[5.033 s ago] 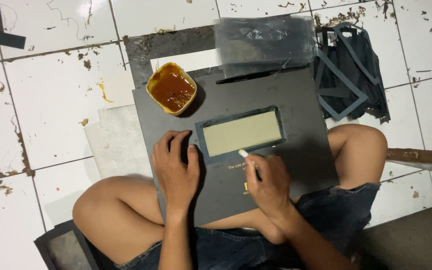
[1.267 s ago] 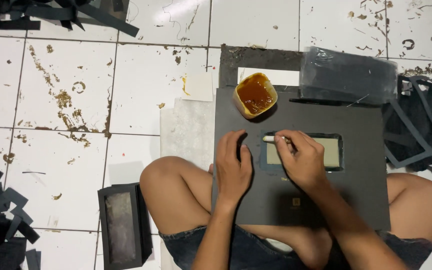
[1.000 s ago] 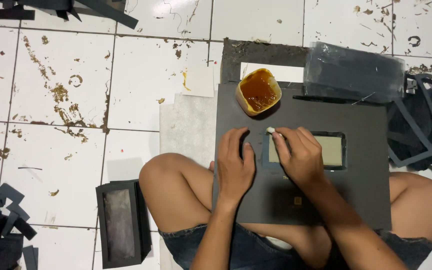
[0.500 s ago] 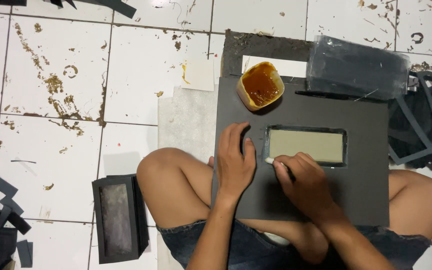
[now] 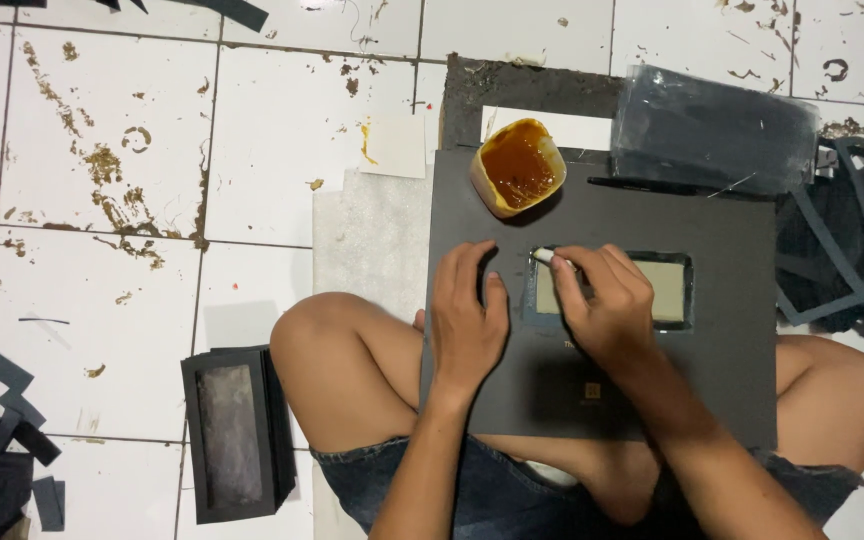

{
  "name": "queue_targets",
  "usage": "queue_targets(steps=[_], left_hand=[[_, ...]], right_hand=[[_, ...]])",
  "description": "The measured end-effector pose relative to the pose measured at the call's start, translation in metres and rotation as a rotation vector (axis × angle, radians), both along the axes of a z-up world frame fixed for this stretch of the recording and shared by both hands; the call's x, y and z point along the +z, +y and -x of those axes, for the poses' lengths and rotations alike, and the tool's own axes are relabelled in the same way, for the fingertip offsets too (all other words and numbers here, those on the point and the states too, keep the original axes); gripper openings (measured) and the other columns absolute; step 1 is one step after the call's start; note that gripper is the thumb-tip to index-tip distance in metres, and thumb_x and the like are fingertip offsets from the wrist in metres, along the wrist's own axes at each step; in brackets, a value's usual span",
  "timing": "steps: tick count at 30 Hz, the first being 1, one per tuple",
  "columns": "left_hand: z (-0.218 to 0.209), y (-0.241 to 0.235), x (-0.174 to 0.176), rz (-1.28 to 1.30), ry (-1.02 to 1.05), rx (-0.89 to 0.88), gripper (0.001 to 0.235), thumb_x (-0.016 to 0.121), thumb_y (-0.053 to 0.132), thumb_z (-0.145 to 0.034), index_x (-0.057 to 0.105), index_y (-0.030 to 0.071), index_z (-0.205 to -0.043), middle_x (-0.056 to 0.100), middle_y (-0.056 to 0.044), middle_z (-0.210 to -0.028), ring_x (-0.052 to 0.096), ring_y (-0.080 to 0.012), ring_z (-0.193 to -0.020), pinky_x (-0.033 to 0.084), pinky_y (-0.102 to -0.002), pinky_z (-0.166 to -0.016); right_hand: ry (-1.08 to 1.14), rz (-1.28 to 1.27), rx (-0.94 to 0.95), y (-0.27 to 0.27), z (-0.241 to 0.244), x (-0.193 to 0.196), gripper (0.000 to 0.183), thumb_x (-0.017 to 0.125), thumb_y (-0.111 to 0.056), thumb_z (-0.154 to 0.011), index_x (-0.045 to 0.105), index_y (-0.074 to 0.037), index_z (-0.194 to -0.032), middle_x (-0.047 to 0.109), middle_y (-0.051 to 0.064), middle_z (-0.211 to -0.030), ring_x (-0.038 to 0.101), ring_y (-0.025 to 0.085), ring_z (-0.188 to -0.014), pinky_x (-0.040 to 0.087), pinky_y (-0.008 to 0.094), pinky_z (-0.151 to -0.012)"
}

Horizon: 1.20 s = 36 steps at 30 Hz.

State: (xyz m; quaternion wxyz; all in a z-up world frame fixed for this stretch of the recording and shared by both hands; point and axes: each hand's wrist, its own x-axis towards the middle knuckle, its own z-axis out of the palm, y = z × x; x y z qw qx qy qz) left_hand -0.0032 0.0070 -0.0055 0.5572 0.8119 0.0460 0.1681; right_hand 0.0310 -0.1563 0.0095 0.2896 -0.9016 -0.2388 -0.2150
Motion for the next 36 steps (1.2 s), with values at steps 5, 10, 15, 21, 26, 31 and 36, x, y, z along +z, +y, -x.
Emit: queue_targets(steps=[5,10,15,21,26,31,36], left_hand=[[0.0,0.0,0.003,-0.011,-0.004,-0.004,0.03,0.056,-0.001,-0.096,0.064,0.002,-0.125,0.063,-0.016,-0.109,0.065,-0.0361,-0.104,0.053,-0.048,-0.092],[0.0,0.001,0.002,-0.004,0.004,-0.012,0.031,0.056,-0.001,-0.096,0.063,0.001,-0.126,0.063,-0.016,-0.108,0.065,-0.037,-0.105,0.053,-0.049,-0.093],[0.0,0.001,0.002,-0.004,0.019,-0.02,0.03,0.054,0.001,-0.098,0.063,0.002,-0.126,0.062,-0.015,-0.11,0.064,-0.0352,-0.107,0.052,-0.048,-0.095],[0.001,0.0,-0.001,-0.007,0.016,-0.028,0.03,0.054,0.0,-0.098,0.062,0.003,-0.127,0.062,-0.015,-0.111,0.064,-0.035,-0.108,0.051,-0.048,-0.096],[0.001,-0.001,-0.002,-0.024,0.011,-0.028,0.03,0.055,0.0,-0.098,0.062,0.002,-0.127,0.062,-0.016,-0.111,0.064,-0.0358,-0.109,0.051,-0.049,-0.096],[0.0,0.0,0.0,-0.03,0.005,-0.029,0.03,0.055,0.001,-0.098,0.063,0.003,-0.127,0.061,-0.015,-0.11,0.064,-0.0354,-0.107,0.051,-0.048,-0.096],[0.0,0.001,0.003,-0.027,0.007,-0.031,0.03,0.055,0.0,-0.097,0.063,0.001,-0.126,0.061,-0.016,-0.11,0.064,-0.037,-0.107,0.051,-0.049,-0.095]], right_hand=[[0.054,0.004,0.029,-0.006,0.009,-0.006,0.002,0.074,-0.005,-0.096,0.075,-0.004,-0.098,0.067,0.01,-0.073,0.064,0.03,-0.066,0.053,0.037,-0.063],[0.126,0.085,0.042,-0.013,0.035,-0.004,0.002,0.073,-0.006,-0.094,0.073,-0.006,-0.095,0.066,0.009,-0.073,0.065,0.029,-0.067,0.053,0.037,-0.066],[0.219,0.089,0.024,-0.014,0.05,0.001,0.006,0.07,-0.009,-0.096,0.073,-0.009,-0.1,0.069,0.006,-0.079,0.067,0.027,-0.072,0.054,0.038,-0.069],[0.188,0.142,0.114,-0.012,0.052,0.003,0.01,0.064,-0.016,-0.1,0.073,-0.011,-0.104,0.063,0.004,-0.074,0.064,0.026,-0.069,0.054,0.039,-0.067],[0.024,0.236,0.084,-0.021,0.069,-0.012,0.011,0.065,-0.015,-0.099,0.067,-0.011,-0.11,0.056,0.005,-0.075,0.059,0.025,-0.067,0.05,0.04,-0.063],[-0.009,0.248,0.005,-0.013,0.079,-0.016,0.014,0.07,-0.018,-0.096,0.073,-0.015,-0.11,0.064,0.002,-0.085,0.064,0.024,-0.075,0.052,0.039,-0.071],[-0.058,0.251,-0.127,-0.019,0.093,-0.022,0.011,0.074,-0.016,-0.094,0.074,-0.011,-0.103,0.063,0.006,-0.085,0.063,0.025,-0.073,0.051,0.038,-0.068]])
